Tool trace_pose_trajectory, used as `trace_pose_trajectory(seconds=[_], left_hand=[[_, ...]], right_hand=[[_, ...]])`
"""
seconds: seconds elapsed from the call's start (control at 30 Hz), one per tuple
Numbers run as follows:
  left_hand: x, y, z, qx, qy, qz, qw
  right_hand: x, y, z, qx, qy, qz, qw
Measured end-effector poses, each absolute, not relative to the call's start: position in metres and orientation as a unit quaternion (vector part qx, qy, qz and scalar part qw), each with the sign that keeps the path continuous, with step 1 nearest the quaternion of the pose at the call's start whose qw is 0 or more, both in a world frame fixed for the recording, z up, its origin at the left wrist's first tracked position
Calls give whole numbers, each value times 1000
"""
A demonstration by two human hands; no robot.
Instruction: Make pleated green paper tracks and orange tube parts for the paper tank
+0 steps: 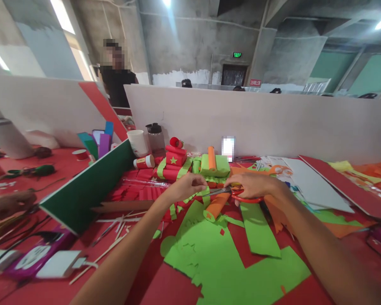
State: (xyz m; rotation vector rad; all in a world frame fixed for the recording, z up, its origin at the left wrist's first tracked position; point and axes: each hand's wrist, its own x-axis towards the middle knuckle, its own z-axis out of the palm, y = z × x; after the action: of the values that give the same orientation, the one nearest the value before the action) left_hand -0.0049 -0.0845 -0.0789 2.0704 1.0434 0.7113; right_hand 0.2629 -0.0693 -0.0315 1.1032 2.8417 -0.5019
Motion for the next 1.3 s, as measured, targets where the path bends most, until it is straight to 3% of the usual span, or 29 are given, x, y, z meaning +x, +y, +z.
trace_pose_trajectory(seconds=[0.5,1.0,1.3], left_hand=[[-4,-85,-81,804,391,288,342],[-2,-97,-71,858,336,301,245],[-7,-93,-84,850,303,283,325]], right_hand=[[264,-68,-28,362,916,-172,20],[264,-72,-20,370,898,-234,39],[274,-58,-30,332,891,-309,36]])
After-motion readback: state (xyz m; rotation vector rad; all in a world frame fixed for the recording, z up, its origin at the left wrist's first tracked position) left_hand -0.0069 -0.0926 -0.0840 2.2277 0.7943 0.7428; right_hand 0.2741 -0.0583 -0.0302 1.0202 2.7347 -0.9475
